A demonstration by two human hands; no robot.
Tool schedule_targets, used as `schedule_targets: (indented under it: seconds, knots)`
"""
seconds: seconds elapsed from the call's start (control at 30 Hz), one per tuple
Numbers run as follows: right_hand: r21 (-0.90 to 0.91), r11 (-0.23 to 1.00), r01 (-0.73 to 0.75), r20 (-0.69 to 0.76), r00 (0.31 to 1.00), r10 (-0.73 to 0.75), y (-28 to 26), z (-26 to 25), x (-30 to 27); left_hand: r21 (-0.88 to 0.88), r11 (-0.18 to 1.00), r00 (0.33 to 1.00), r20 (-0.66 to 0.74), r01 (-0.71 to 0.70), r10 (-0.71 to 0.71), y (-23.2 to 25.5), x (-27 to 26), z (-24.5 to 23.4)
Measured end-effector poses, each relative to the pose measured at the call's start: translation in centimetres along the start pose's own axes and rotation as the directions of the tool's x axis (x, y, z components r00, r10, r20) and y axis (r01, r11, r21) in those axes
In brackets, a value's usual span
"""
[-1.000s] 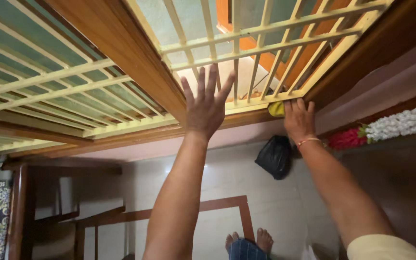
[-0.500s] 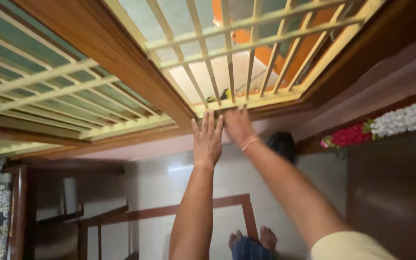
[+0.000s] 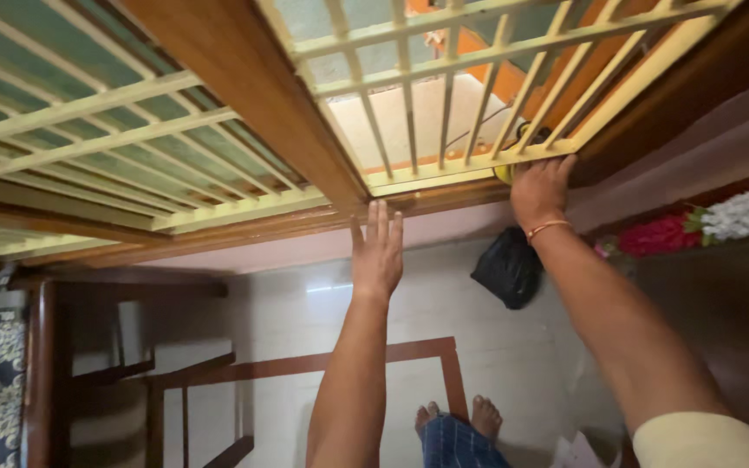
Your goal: The person cleans a wooden door with metal grilles and frosted glass panels using a spray cleaner and a cloth. They spray the surface and wipe the grilles and glass repeatedly, moving from the lower sections upward and across the door.
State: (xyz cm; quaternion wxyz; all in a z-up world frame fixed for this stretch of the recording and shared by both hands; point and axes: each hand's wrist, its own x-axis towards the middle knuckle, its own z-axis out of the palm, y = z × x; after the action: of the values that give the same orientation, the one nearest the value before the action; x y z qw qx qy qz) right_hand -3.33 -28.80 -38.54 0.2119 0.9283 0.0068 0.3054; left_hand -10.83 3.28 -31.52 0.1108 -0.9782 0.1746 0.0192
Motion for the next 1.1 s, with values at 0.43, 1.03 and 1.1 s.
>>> schedule_targets:
  seconds: [0.43, 1.03, 1.1]
  knots:
    - [0.848, -0.031, -0.529, 0.524, 0.829, 0.195, -21.7, -13.9, 4.5, -0.096, 0.994, 0.963, -0.269, -0.046, 0.018, -6.3, -2.0, -7.9]
    - [0.636, -0.628, -0.448, 0.549, 0.835, -0.039, -2.0, -48.0, 27.7, 0.017, 0.964, 0.594, -0.784, -0.267, 0.178, -15.0, -8.3, -46.6]
    - [0.674, -0.661, -0.329, 0.44, 0.898, 0.002, 0.4, -52.0, 31.0, 0.098, 0.972, 0.551, -0.809, -0.214, 0.203, -15.5, -9.1, -49.3]
